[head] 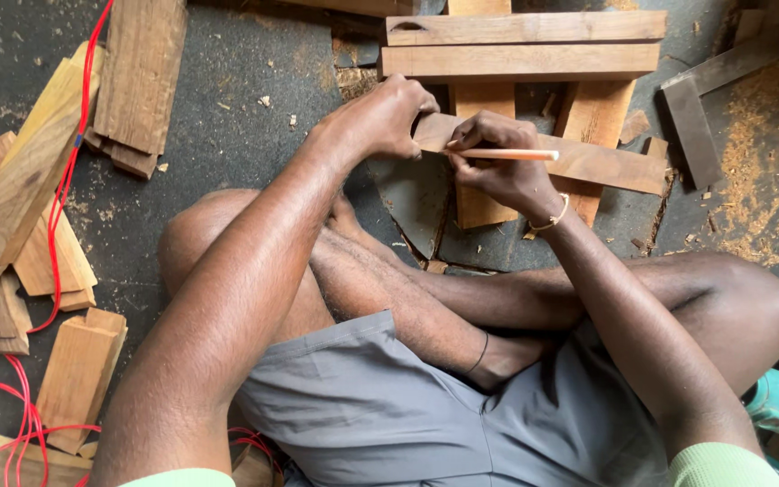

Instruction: The person sits on the floor and uses a pencil to draw measurement lines on several pieces of wood, aligning different blocks and scraps to ensure consistent markings.

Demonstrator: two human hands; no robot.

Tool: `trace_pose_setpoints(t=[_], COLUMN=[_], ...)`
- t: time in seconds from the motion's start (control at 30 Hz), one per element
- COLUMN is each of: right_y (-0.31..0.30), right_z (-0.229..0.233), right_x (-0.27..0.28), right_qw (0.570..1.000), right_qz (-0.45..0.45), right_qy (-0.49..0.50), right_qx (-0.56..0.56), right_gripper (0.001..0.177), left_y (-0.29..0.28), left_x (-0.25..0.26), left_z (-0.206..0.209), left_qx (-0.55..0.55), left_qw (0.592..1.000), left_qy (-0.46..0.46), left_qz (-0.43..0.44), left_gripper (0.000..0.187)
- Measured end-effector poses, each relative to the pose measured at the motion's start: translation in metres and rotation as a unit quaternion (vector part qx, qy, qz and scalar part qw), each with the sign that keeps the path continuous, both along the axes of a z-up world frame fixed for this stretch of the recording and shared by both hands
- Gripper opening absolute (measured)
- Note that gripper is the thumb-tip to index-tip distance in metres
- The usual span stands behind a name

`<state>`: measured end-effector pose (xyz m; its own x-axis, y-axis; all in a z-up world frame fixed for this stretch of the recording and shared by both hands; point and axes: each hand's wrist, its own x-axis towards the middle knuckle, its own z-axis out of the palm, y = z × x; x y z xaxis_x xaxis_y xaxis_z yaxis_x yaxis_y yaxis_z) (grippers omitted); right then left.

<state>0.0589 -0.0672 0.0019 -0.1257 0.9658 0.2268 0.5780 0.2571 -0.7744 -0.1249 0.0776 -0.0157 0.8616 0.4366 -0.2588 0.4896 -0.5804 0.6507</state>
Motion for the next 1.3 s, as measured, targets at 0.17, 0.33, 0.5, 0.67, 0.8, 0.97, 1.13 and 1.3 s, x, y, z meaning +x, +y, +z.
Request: trace_pose_setpoints(t=[0.17,0.33,0.5,0.67,0.8,0.97,1.13,1.3], right_y=[0.0,0.0,-0.001,0.0,0.0,-0.001,-0.005,-0.009], right_z=[-0.002,-0.003,-0.002,0.002,0.0,-0.008,-0.012,-0.006], right_x=[-0.002,-0.001,-0.003,-0.003,-0.002,0.0,0.006,0.006], right_qw=[1.0,1.0,0.999,0.999,1.0,1.0,0.989,0.988], right_qz=[-0.004,-0.001,-0.007,-0.001,0.005,0.002,-0.042,-0.103], right_qy=[0.002,0.012,0.037,0.033,0.017,0.017,0.14,0.107], right_qx=[-0.009,-0.01,-0.015,-0.011,0.002,0.006,-0.012,0.045], right_gripper=[0.014,0.014,0.014,0.014,0.015,0.014,0.016,0.016], left_y=[-0.004,-0.007,-0.007,-0.007,-0.008,-0.001,0.005,-0.002], left_x=[-0.003,-0.001,-0.001,-0.001,-0.002,0.001,0.0,-0.004], left_z=[0.017,0.027,0.028,0.029,0.026,0.011,-0.002,0.007], left_qx=[-0.012,-0.002,0.006,0.007,0.005,-0.019,-0.111,-0.09], left_qw=[0.999,0.999,0.999,0.998,0.998,0.998,0.991,0.994], left_qy=[0.018,0.034,0.042,0.053,0.046,0.058,0.049,-0.003], left_qz=[0.026,0.033,0.033,0.029,0.032,0.021,0.063,0.066], left_gripper=[0.052,0.054,0.051,0.051,0.052,0.064,0.072,0.063])
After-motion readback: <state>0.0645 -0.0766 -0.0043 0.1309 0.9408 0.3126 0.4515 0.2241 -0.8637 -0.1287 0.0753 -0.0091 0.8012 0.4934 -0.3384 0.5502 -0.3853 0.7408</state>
